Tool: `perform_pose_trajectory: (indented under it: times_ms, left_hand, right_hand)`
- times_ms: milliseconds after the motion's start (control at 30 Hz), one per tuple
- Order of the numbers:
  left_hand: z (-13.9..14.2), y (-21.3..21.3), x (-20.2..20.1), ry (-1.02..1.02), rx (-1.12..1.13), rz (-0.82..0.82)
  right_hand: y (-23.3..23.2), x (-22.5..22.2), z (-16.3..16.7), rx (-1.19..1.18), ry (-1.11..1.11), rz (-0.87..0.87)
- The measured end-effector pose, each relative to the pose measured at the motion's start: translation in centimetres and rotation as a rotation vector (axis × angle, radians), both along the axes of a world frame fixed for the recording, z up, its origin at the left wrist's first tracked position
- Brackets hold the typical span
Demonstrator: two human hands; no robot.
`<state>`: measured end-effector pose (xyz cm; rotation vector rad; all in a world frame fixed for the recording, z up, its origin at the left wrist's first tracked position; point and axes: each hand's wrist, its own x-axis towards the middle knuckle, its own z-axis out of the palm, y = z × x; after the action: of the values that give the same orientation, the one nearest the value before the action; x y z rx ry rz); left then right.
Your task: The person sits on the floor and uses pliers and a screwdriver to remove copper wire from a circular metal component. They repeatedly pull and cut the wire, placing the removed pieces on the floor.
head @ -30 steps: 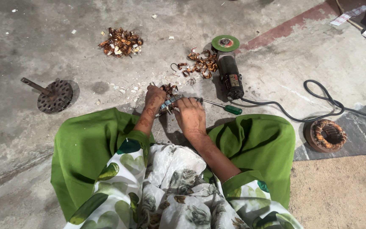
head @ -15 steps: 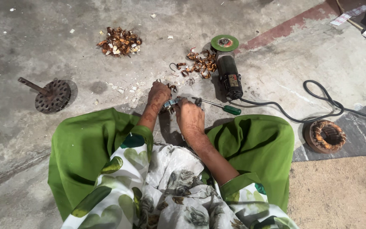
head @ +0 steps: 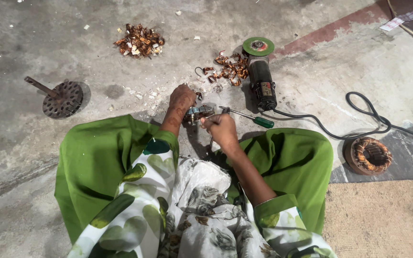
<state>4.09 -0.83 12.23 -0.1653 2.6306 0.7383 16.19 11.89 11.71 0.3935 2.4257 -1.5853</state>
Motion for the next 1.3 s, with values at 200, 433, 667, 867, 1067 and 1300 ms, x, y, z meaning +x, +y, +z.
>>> perform_pose_trajectory:
  times_ms: [200, 433, 667, 867, 1067, 1300]
  left_hand:
    - [1.3, -0.5, 0.6, 0.079, 0.004, -0.028]
    - [-0.6, -1.3, -1.0, 0.083, -0.149, -0.283]
    - [-3.7, -6.4, -1.2, 0.278, 0.030, 0.107]
    - [-3.2, -6.0, 1.1, 0.346, 0.146, 0.261]
    - [-3.9, -4.6, 0.1, 0.210, 0.151, 0.295]
    - [-3.6, -1.2, -0.3, -0.172, 0.465, 0.176]
  right_hand:
    - [0.5, 0.0, -0.9, -0.692, -0.231, -0.067]
    - [-1.5, 2.6, 0.3, 0.667, 0.342, 0.247]
    - [3.2, 7.4, 0.8, 0.410, 0.136, -0.042]
    - [4.8, -3.1, -0.5, 0.368, 0.455, -0.108]
    - [4.9, -3.4, 0.4, 0.247, 0.586, -0.187]
    - [5.8, -3.6, 1.9, 0.179, 0.341, -0.001]
